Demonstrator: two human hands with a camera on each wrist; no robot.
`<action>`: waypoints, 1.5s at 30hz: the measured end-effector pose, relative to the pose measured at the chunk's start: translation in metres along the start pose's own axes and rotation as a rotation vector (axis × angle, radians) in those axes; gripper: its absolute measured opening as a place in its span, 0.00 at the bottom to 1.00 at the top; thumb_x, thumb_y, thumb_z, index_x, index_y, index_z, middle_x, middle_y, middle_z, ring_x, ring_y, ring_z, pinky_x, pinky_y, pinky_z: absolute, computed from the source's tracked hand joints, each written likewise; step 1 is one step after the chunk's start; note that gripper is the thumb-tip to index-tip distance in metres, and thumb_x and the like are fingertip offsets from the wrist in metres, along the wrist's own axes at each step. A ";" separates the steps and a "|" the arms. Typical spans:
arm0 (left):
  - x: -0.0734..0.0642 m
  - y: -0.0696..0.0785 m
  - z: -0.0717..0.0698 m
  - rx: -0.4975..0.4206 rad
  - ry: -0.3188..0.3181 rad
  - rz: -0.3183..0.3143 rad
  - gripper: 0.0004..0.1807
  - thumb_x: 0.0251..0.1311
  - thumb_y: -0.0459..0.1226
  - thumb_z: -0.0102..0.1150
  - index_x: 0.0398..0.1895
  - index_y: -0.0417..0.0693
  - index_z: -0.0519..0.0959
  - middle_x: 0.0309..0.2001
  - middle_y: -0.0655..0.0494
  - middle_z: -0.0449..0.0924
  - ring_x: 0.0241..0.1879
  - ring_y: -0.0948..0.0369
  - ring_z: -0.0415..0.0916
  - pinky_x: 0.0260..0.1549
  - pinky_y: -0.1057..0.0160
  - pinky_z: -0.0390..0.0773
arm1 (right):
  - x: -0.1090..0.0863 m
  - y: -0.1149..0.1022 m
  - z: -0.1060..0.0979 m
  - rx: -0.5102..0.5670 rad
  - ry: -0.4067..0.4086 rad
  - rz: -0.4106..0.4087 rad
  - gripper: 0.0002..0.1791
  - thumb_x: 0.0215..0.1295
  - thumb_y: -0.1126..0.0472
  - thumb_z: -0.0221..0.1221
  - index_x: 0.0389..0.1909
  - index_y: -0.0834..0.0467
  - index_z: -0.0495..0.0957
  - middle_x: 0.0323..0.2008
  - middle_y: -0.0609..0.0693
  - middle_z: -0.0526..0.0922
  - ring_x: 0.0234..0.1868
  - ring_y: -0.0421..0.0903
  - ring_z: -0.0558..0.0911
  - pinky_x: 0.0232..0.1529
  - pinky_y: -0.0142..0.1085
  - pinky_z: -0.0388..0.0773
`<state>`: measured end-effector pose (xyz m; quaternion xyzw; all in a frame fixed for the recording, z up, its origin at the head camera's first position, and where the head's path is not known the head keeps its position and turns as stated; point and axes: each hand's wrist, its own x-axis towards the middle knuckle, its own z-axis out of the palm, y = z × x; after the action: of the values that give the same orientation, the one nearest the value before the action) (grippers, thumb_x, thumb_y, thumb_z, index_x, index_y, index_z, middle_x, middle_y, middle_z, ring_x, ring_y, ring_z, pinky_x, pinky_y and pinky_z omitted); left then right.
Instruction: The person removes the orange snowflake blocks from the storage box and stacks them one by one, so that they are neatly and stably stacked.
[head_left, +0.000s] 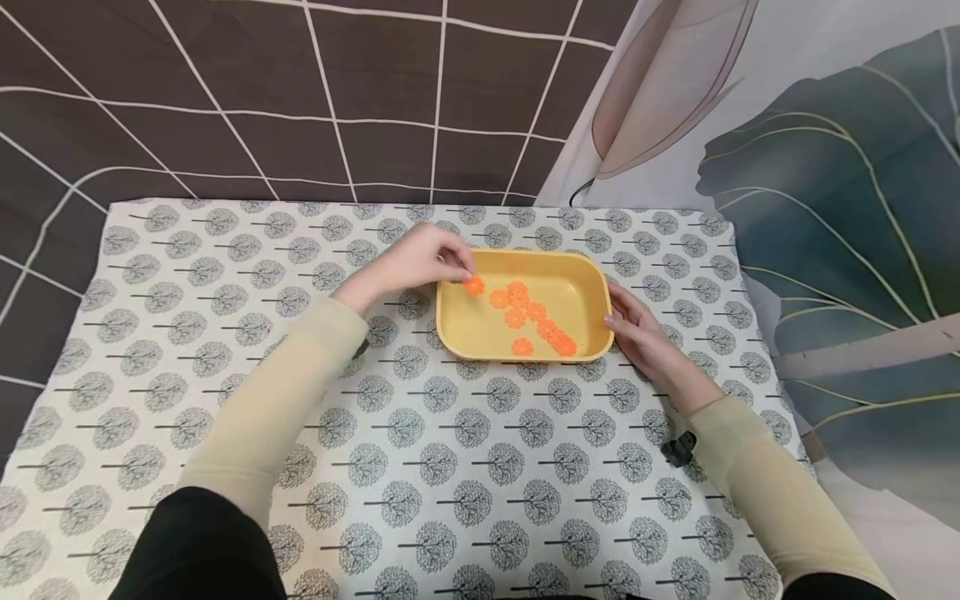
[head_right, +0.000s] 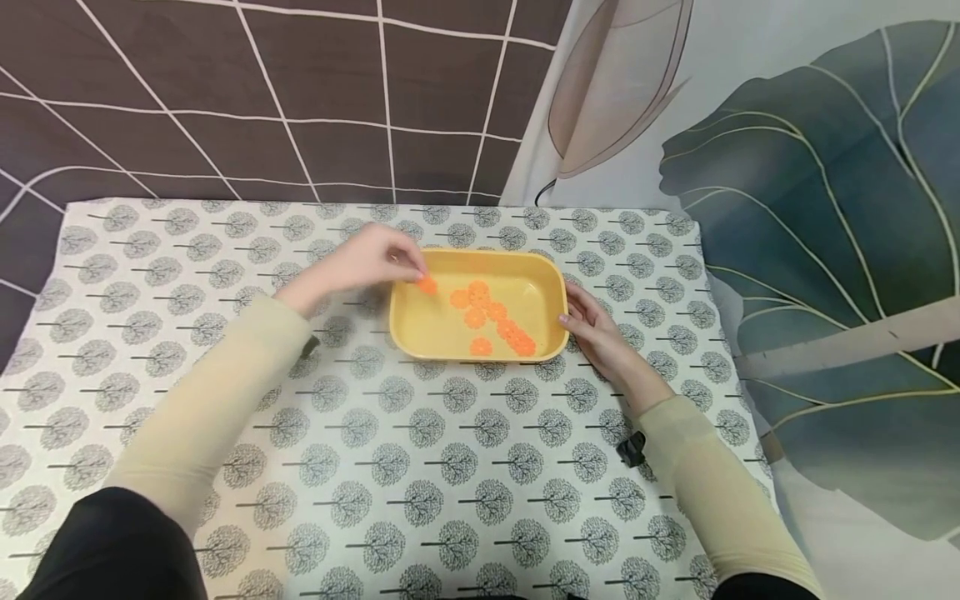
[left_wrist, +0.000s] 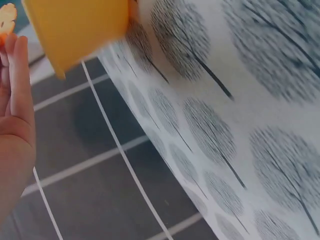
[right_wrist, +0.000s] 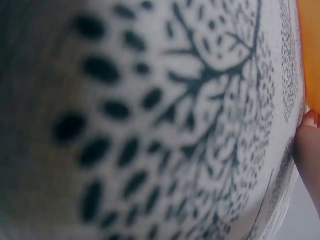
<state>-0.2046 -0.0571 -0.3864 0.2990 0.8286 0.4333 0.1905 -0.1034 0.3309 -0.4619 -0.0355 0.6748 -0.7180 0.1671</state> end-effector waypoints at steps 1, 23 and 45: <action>-0.004 -0.002 -0.004 -0.023 0.018 -0.023 0.05 0.63 0.30 0.73 0.41 0.39 0.88 0.43 0.44 0.90 0.40 0.56 0.87 0.45 0.63 0.89 | 0.000 0.000 0.000 0.003 0.000 -0.001 0.39 0.76 0.74 0.48 0.83 0.68 0.46 0.85 0.66 0.44 0.69 0.32 0.72 0.72 0.21 0.70; -0.075 -0.070 -0.024 -0.103 0.049 -0.321 0.07 0.64 0.29 0.72 0.42 0.34 0.88 0.38 0.45 0.92 0.28 0.66 0.86 0.34 0.69 0.89 | -0.002 -0.004 0.001 -0.016 0.026 0.049 0.38 0.78 0.71 0.50 0.84 0.67 0.46 0.86 0.62 0.44 0.85 0.50 0.56 0.79 0.26 0.63; -0.072 -0.077 -0.017 0.088 0.046 -0.333 0.06 0.60 0.34 0.77 0.37 0.41 0.90 0.36 0.48 0.92 0.29 0.69 0.80 0.37 0.70 0.80 | -0.001 -0.004 0.001 -0.025 0.030 0.046 0.38 0.78 0.71 0.50 0.83 0.67 0.47 0.86 0.62 0.44 0.85 0.50 0.57 0.78 0.25 0.64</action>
<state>-0.1861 -0.1488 -0.4375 0.1557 0.8890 0.3658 0.2271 -0.1024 0.3302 -0.4578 -0.0111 0.6867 -0.7060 0.1729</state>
